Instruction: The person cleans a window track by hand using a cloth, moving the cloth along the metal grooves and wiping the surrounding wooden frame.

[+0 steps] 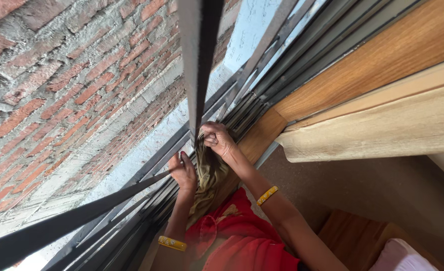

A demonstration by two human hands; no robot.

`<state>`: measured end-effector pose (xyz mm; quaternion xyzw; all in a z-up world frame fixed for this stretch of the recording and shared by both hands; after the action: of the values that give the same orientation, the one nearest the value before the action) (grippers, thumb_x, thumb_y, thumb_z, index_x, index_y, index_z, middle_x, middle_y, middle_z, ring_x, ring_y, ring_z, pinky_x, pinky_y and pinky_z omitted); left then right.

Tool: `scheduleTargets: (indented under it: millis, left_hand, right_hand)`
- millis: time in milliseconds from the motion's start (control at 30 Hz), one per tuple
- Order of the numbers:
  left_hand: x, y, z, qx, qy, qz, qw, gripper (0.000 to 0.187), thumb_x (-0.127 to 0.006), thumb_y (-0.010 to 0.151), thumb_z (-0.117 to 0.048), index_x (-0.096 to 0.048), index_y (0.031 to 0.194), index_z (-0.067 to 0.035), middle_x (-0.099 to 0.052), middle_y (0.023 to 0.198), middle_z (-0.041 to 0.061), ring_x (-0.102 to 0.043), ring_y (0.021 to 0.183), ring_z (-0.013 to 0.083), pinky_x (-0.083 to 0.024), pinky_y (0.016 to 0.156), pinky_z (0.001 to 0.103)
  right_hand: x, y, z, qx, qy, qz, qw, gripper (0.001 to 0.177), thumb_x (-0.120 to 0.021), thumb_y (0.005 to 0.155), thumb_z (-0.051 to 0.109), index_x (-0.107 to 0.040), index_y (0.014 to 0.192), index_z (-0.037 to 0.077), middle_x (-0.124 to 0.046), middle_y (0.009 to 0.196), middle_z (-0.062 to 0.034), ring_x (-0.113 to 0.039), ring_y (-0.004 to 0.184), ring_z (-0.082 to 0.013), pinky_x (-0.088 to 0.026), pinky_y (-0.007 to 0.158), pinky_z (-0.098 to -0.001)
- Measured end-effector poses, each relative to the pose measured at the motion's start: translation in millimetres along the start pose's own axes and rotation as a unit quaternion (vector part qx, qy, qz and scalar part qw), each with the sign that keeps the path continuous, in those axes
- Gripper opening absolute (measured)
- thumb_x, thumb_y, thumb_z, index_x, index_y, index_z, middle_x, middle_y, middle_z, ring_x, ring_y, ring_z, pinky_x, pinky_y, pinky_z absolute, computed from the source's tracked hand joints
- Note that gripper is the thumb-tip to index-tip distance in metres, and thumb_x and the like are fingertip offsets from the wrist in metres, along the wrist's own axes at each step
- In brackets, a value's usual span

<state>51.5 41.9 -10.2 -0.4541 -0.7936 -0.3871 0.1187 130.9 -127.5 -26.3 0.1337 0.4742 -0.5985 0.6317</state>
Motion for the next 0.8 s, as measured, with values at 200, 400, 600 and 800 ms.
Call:
scheduleTargets:
  millis: [200, 400, 600, 800]
  left_hand:
    - [-32, 40, -1, 0.101, -0.3, 0.11, 0.942, 0.036, -0.046, 0.105, -0.007, -0.061, 0.135, 0.007, -0.06, 0.142, 0.028, -0.051, 0.14, 0.0367, -0.041, 0.114, 0.041]
    - [-30, 64, -4, -0.061, -0.123, 0.248, 0.959, 0.048, -0.039, 0.102, -0.002, -0.049, 0.149, 0.002, -0.049, 0.154, 0.03, -0.045, 0.14, 0.0436, -0.039, 0.112, 0.045]
    - [-56, 42, 33, -0.112, 0.28, 0.451, 0.84, 0.049, -0.04, 0.105, -0.007, -0.047, 0.154, -0.006, -0.047, 0.156, 0.019, -0.047, 0.147, 0.0352, -0.022, 0.134, 0.056]
    - [-21, 60, -7, -0.114, 0.208, 0.31, 0.92, 0.064, -0.048, 0.089, -0.008, -0.044, 0.152, -0.015, -0.028, 0.165, 0.023, -0.025, 0.149, 0.0466, -0.024, 0.112, 0.059]
  right_hand:
    - [2, 14, -7, -0.011, 0.046, 0.023, 0.999, 0.024, -0.058, 0.092, 0.012, -0.049, 0.069, 0.013, -0.046, 0.058, 0.0029, -0.036, 0.043, -0.0072, -0.03, 0.043, -0.024]
    - [27, 36, -17, -0.052, 0.113, 0.017, 0.992, 0.028, -0.055, 0.094, 0.014, -0.047, 0.067, 0.014, -0.047, 0.059, 0.0028, -0.035, 0.044, -0.0071, -0.029, 0.044, -0.0234]
    - [36, 50, -26, -0.049, 0.14, 0.022, 0.989, 0.033, -0.054, 0.095, 0.008, -0.044, 0.064, 0.014, -0.047, 0.06, 0.0013, -0.036, 0.047, -0.0086, -0.032, 0.048, -0.0246]
    - [23, 36, -13, -0.052, 0.136, 0.004, 0.989, 0.025, -0.055, 0.096, 0.012, -0.049, 0.072, 0.012, -0.049, 0.059, 0.0011, -0.035, 0.043, -0.0083, -0.033, 0.047, -0.0244]
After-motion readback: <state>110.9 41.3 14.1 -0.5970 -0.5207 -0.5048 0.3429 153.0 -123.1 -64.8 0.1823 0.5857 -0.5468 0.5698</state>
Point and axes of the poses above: each hand's wrist, its own y-axis towards the middle knuckle, its own x-axis out of the back of the hand, z = x × y, the point moved 2 cm from there along y, towards the middle knuckle
